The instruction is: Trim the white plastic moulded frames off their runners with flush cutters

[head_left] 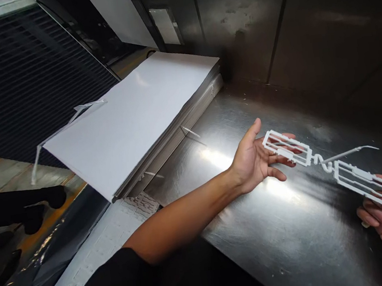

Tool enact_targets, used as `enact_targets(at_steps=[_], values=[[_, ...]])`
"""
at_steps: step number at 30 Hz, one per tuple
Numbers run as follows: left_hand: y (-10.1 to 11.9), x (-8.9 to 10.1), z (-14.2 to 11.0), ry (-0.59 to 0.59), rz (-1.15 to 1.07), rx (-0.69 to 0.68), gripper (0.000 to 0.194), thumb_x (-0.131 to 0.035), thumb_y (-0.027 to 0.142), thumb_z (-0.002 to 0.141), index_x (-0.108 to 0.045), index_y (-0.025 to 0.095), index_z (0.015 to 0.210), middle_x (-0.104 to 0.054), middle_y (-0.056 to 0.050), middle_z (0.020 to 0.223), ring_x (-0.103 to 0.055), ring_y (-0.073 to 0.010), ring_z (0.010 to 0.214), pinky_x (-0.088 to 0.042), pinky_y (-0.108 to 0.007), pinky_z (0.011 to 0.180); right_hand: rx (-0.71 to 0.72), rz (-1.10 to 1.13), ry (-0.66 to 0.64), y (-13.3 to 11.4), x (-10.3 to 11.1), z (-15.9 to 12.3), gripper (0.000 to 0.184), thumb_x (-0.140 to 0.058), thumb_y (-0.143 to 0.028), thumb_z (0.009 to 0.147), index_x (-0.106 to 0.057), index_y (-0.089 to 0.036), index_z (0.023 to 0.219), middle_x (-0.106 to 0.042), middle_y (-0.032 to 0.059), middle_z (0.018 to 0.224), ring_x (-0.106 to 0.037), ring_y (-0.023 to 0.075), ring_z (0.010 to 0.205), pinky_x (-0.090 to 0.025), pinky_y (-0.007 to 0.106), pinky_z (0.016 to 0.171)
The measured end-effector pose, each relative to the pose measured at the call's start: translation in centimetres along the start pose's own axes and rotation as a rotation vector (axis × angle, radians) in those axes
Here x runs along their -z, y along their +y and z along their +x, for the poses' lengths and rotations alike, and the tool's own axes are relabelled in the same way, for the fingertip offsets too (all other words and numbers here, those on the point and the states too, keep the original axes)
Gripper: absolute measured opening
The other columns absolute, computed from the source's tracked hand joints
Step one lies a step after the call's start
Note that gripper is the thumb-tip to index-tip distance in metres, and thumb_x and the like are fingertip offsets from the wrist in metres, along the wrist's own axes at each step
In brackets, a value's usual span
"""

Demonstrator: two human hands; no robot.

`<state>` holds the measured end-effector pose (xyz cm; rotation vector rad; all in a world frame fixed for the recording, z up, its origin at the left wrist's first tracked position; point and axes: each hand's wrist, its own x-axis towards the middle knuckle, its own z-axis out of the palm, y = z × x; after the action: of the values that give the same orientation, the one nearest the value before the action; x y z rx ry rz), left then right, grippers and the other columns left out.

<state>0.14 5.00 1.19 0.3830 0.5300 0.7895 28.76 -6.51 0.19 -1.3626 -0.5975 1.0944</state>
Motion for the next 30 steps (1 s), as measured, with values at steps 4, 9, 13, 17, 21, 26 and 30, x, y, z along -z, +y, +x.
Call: enact_targets(at_steps=[4,9,13,17,21,26,30], values=[[-0.6,-0.2,0.1,0.051,0.115,-0.229,0.055,-0.054,0.062,0.115,-0.078,0.014,0.131,-0.080,-0.023,0.134,-0.078,-0.0305,0.113,-0.069,-0.031,0.073,0.041,-0.063,-0.083,0.8,-0.1,-0.8,0.037,-0.105,-0.037,0.082,-0.081,-0.019,0.103,-0.063,0.0075,0.097,-0.057,0.0167,0.070,-0.059,0.028,0.056],[-1.7,0.3,0.7,0.177,0.239,-0.355,0.037,-0.074,0.046,0.110,-0.076,0.014,0.130,-0.083,-0.016,0.118,-0.078,-0.0213,0.091,-0.063,-0.025,0.068,0.062,-0.462,-0.497,1.6,0.3,-2.4,0.038,-0.093,-0.057,0.099,-0.081,-0.021,0.106,-0.069,0.0078,0.082,-0.069,0.0227,0.073,-0.063,0.026,0.066],[-2.3,0.9,0.7,0.120,0.345,-0.168,0.044,-0.090,0.048,0.099,-0.077,0.016,0.126,-0.081,-0.007,0.091,-0.063,-0.0099,0.055,-0.042,-0.017,0.046,0.068,-0.525,-0.638,1.4,-0.1,-2.7,0.047,-0.081,-0.064,0.107,-0.084,-0.018,0.113,-0.073,0.0110,0.087,-0.067,0.0212,0.063,-0.063,0.028,0.060],[-2.8,0.7,-0.3,-0.139,0.538,0.057,0.046,-0.090,0.057,0.099,-0.084,0.019,0.124,-0.082,-0.008,0.093,-0.058,-0.0061,0.053,-0.042,-0.016,0.049,0.123,-0.366,-0.400,1.5,-0.4,-2.3,0.058,-0.088,-0.058,0.106,-0.074,-0.024,0.151,-0.072,0.0078,0.091,-0.066,0.0208,0.072,-0.062,0.029,0.067],[-3.1,0.0,-1.2,-0.241,0.574,0.179,0.046,-0.087,0.057,0.102,-0.084,0.021,0.131,-0.082,-0.009,0.095,-0.066,-0.0096,0.059,-0.043,-0.017,0.052,0.055,-0.218,-0.479,1.5,-0.5,-2.3,0.052,-0.088,-0.053,0.108,-0.075,-0.028,0.153,-0.069,0.0080,0.093,-0.066,0.0226,0.079,-0.062,0.032,0.070],[-3.1,-0.3,-1.3,-0.201,0.535,0.204,0.049,-0.094,0.050,0.097,-0.076,0.022,0.132,-0.082,-0.007,0.093,-0.064,-0.0097,0.054,-0.044,-0.018,0.050,-0.002,-0.140,-0.543,0.7,-1.4,-3.0,0.040,-0.086,-0.043,0.109,-0.080,-0.027,0.146,-0.069,0.0093,0.090,-0.067,0.0223,0.077,-0.061,0.032,0.068],[-3.0,-0.2,-1.1,-0.168,0.480,0.219,0.046,-0.084,0.058,0.104,-0.079,0.018,0.127,-0.081,-0.007,0.087,-0.060,-0.0081,0.048,-0.040,-0.016,0.044,-0.036,-0.056,-0.508,-0.2,-2.0,-3.2,0.040,-0.091,-0.040,0.103,-0.082,-0.024,0.139,-0.065,0.0072,0.082,-0.064,0.0221,0.073,-0.060,0.032,0.066]])
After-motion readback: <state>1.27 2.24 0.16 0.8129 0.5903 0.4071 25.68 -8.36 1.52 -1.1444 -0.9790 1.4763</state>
